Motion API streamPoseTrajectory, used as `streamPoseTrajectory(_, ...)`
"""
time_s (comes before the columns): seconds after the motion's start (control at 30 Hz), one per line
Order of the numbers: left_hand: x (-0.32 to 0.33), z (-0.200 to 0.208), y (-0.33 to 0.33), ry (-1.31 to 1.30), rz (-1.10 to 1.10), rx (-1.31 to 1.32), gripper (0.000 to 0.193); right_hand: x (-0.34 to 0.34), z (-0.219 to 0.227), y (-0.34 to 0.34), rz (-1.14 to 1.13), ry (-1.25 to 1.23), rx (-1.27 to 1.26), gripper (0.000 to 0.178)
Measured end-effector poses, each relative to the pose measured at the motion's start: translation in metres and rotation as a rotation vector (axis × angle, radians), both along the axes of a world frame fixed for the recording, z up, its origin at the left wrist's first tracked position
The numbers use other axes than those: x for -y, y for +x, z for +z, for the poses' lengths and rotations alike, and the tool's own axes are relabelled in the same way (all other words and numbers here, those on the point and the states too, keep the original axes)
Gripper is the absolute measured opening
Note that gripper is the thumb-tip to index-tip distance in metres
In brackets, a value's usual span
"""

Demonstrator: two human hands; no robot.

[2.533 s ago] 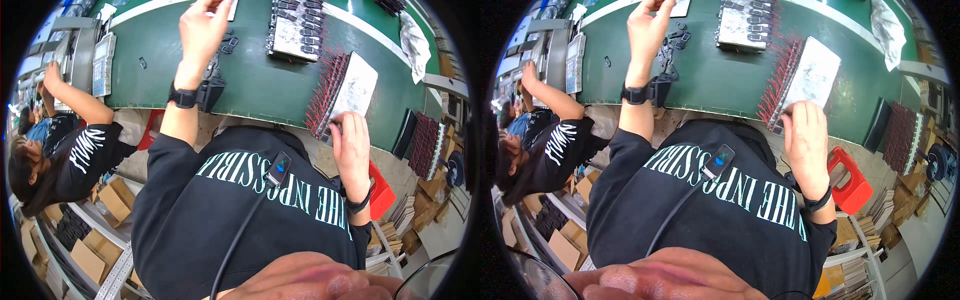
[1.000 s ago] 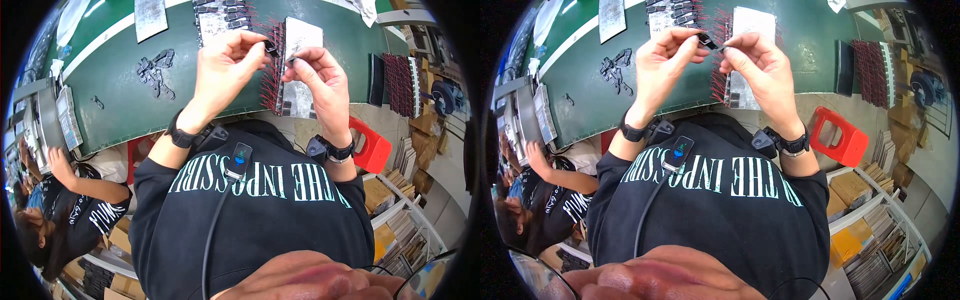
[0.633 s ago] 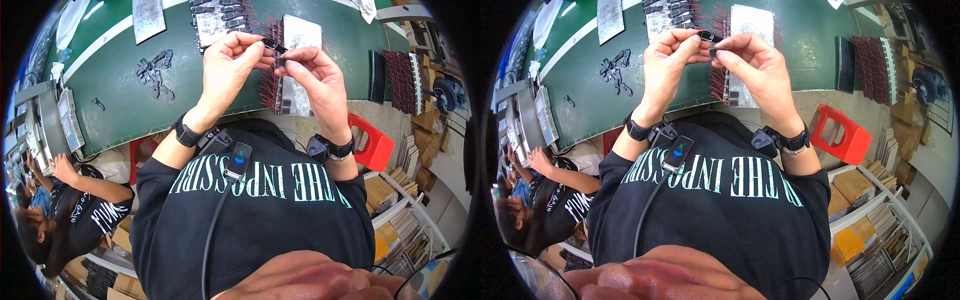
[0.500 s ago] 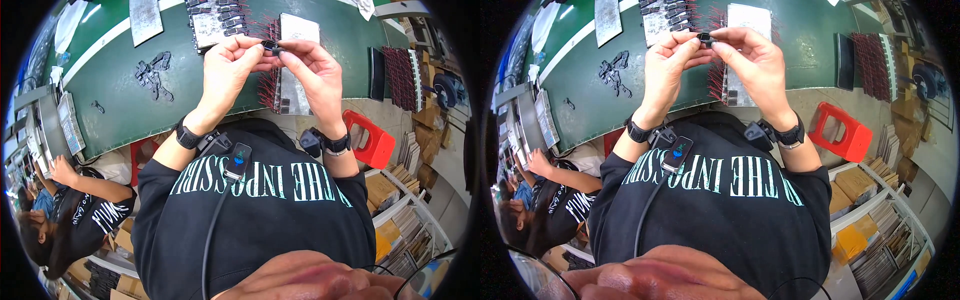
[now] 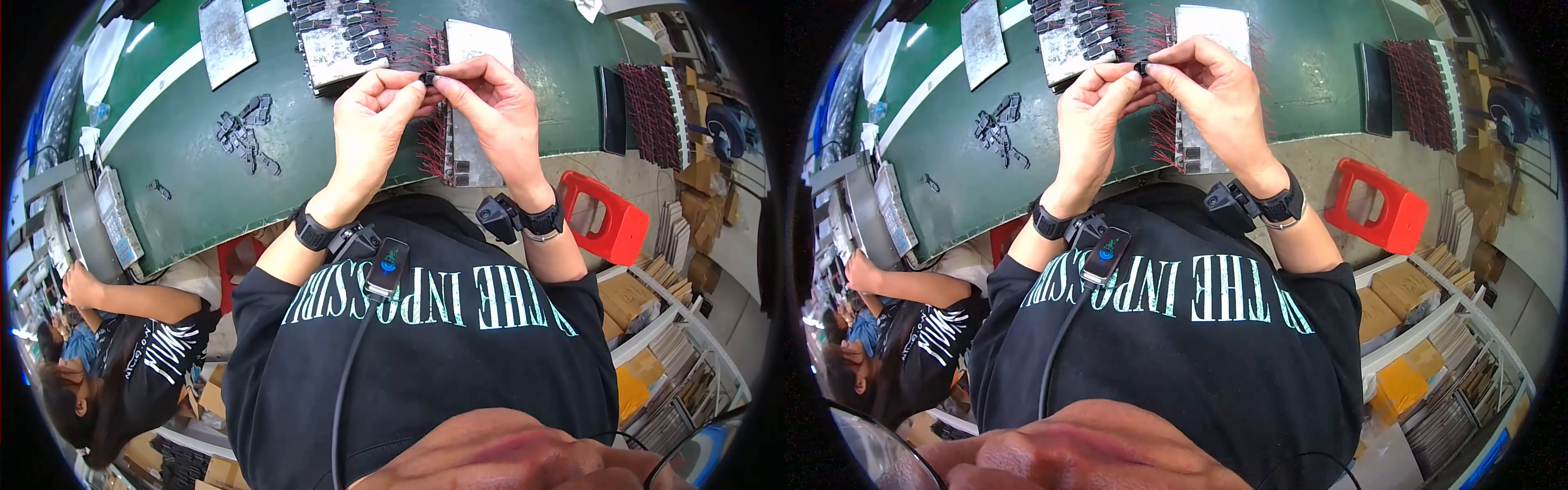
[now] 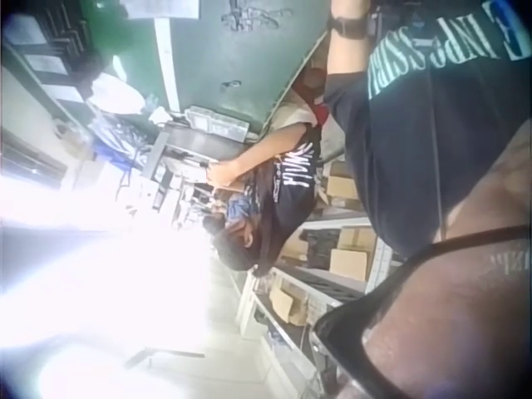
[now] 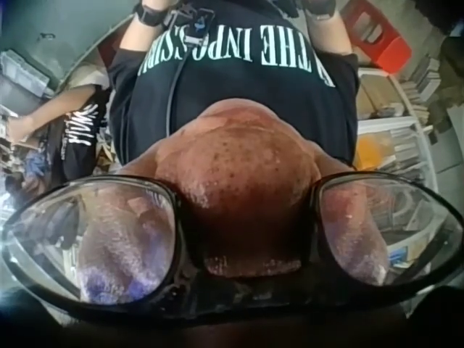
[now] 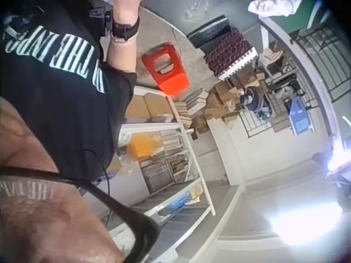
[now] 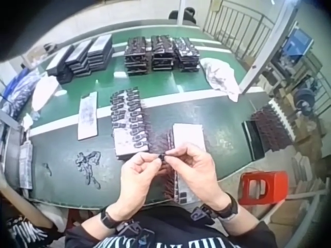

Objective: The person picks up a plastic component and a small electronic part by hand, fits them together, and places the assembled unit onto a metal plate, repeating this process several times.

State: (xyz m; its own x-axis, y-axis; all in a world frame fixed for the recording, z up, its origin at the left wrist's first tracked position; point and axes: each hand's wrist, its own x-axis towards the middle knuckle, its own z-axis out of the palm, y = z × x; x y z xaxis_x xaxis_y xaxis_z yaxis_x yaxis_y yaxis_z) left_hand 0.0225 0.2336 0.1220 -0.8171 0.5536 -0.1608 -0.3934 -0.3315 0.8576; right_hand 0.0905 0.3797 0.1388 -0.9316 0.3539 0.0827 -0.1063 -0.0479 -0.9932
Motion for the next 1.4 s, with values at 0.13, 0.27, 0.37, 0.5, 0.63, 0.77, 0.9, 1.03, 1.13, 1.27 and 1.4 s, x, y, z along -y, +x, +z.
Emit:
streamPoseTrajectory(0.13, 0.002, 0.0, 0.002, -0.017, 0.008, -0.042, 0.015, -0.001, 0.006, 0.001, 0.024, 0.019, 0.028, 0.011)
streamPoseTrajectory(0.27, 0.002, 0.0, 0.003, -0.026, 0.011, -0.083, 0.014, -0.007, 0.003, 0.0, 0.031, 0.106, 0.019, 0.012)
streamPoseTrajectory(0.37, 0.005, 0.0, 0.002, -0.04, -0.005, -0.104, 0.014, -0.013, 0.001, 0.0, 0.083, 0.07, 0.041, 0.014)
streamPoseTrajectory(0.5, 0.006, 0.0, 0.002, -0.067, -0.038, -0.123, 0.013, -0.02, 0.001, 0.0, 0.201, -0.071, 0.108, 0.018)
streamPoseTrajectory(0.63, 0.006, -0.001, 0.003, -0.069, -0.037, -0.12, 0.013, -0.021, 0.003, 0.0, 0.222, -0.028, 0.117, 0.019)
streamPoseTrajectory(0.77, 0.006, -0.004, 0.008, -0.078, -0.009, -0.141, 0.013, -0.013, 0.008, 0.0, 0.214, 0.119, 0.13, 0.019)
streamPoseTrajectory(0.9, 0.01, -0.001, 0.011, -0.159, 0.015, -0.257, 0.012, -0.006, 0.014, 0.003, 0.198, 0.347, 0.158, 0.019)
streamPoseTrajectory(1.03, 0.015, 0.004, 0.004, -0.226, -0.037, -0.303, 0.012, -0.005, 0.011, 0.001, 0.203, 0.36, 0.147, 0.02)
streamPoseTrajectory(1.13, 0.019, 0.004, -0.003, -0.186, -0.072, -0.242, 0.013, -0.004, 0.007, -0.001, 0.198, 0.316, 0.108, 0.022)
streamPoseTrajectory(1.27, 0.026, 0.009, -0.014, -0.173, -0.141, -0.194, 0.014, 0.003, 0.016, -0.002, 0.23, 0.393, 0.166, 0.028)
streamPoseTrajectory(1.4, 0.045, 0.013, -0.039, -0.167, 0.047, -0.248, 0.012, 0.011, 0.027, 0.007, 0.063, 0.277, 0.11, 0.027)
